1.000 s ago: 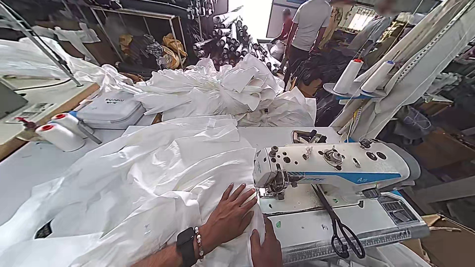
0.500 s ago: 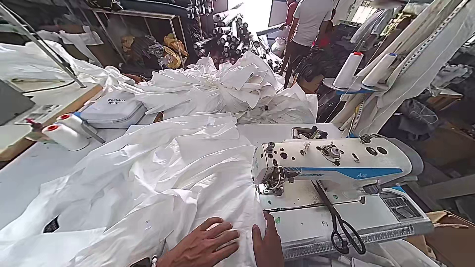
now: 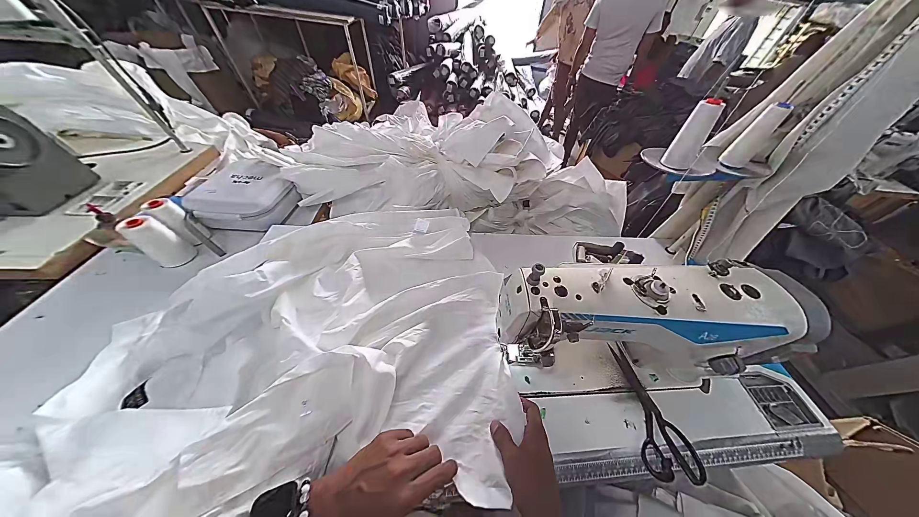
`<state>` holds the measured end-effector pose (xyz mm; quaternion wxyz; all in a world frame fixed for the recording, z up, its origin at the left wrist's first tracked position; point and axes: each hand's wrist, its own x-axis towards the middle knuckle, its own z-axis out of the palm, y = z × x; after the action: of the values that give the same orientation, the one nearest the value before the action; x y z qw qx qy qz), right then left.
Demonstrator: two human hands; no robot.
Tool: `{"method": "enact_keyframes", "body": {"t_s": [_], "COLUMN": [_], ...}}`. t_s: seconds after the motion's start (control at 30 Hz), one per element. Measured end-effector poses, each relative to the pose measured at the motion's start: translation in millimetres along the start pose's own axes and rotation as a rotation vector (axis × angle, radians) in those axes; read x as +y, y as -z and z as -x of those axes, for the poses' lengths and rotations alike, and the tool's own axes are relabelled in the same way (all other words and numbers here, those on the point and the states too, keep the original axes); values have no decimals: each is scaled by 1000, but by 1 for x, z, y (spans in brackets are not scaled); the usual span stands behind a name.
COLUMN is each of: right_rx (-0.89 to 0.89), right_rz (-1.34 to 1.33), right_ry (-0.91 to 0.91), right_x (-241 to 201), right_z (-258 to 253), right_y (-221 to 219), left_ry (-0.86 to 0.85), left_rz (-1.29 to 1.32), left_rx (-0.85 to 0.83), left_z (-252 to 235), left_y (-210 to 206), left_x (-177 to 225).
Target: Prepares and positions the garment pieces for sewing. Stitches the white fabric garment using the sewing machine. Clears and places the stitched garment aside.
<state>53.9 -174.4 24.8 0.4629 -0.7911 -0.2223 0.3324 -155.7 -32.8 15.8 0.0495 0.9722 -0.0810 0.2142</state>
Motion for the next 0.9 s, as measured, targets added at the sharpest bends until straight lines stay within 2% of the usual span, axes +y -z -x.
{"method": "enact_keyframes", "body": {"t_s": [0.07, 0.13, 0.2, 0.23, 0.3, 0.37, 0.43, 0.5, 0.63, 0.9], "right_rx": [0, -9, -10, -8, 4, 15, 19, 29, 41, 62], "right_rz": [-11, -6, 23, 42, 64, 70, 74, 87, 143, 263], "right_ry": [0, -15, -18, -14, 13, 32, 29, 41, 45, 134], "right_x": [-1, -2, -3, -4, -4, -2, 0, 1, -2, 0], "right_z": [1, 1, 1, 1, 3, 3, 2, 2, 3, 24], "right_y": [0, 0, 1, 0, -1, -2, -3, -4, -4, -5], "left_ry": [1, 69, 210, 262, 360, 494, 578, 571, 476, 412], "left_rz": [27, 77, 204, 275, 385, 464, 424, 273, 39, 59], "left_rx": [-83, -338, -614, -665, -578, -334, -92, 0, 42, -47], "left_z": [-13, -29, -52, -65, -90, -109, -118, -115, -99, -91], "left_y": [12, 25, 41, 46, 46, 27, -8, -40, -63, -59], "left_x": [-1, 3, 1, -3, -15, -26, -34, -42, -49, -51]}}
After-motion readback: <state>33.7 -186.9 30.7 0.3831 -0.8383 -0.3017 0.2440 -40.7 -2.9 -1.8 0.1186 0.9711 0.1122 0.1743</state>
